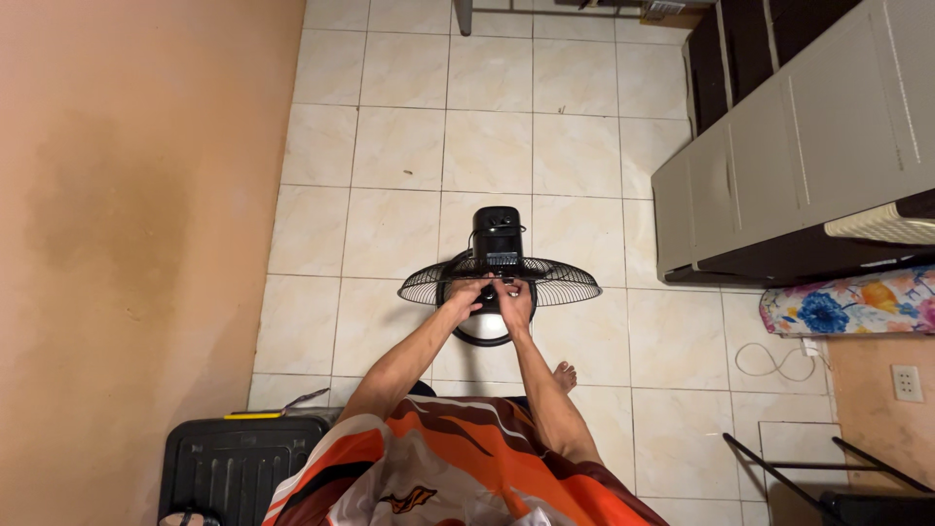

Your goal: The person disassembles a black electric fan by removing the front grille, fan blades, and rear grille. They then reassemble the fan by reinstalling the blades and grilles, securing them in place.

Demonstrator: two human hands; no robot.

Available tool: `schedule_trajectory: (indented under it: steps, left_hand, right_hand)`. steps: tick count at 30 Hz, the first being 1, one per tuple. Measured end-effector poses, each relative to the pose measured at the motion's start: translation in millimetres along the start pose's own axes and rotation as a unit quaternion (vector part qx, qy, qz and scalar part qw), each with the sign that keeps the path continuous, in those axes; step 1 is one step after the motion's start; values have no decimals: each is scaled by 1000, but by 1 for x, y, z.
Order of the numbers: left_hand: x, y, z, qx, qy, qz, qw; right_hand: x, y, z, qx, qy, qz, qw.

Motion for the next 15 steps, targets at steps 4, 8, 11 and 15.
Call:
schedule_trajectory:
  steps: [4,8,11,15]
  left_hand:
    - [-3,0,0,15,-18,-1,1000]
    - [1,-2,-2,58,-13,10,998]
    - [-1,1,-2,36,-7,2,999]
    - [3,1,2,1,-25,20,999]
  right_hand:
    - [3,2,8,14,14,33,999]
    - [-16,-2,3,121,-218,197,948]
    - [-21,-14,-15,173,-252,201,931]
    - [-23,-12,-24,89,-221,307,921]
Point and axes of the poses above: each hand's wrist, its own z-axis towards the middle knuckle, its own y-axis out of the back of the hand, x = y × z, the point moved 4 cm from there along z, towards the middle knuckle, and after that the axes turned 6 degrees about -x, right-handed, at the moved point
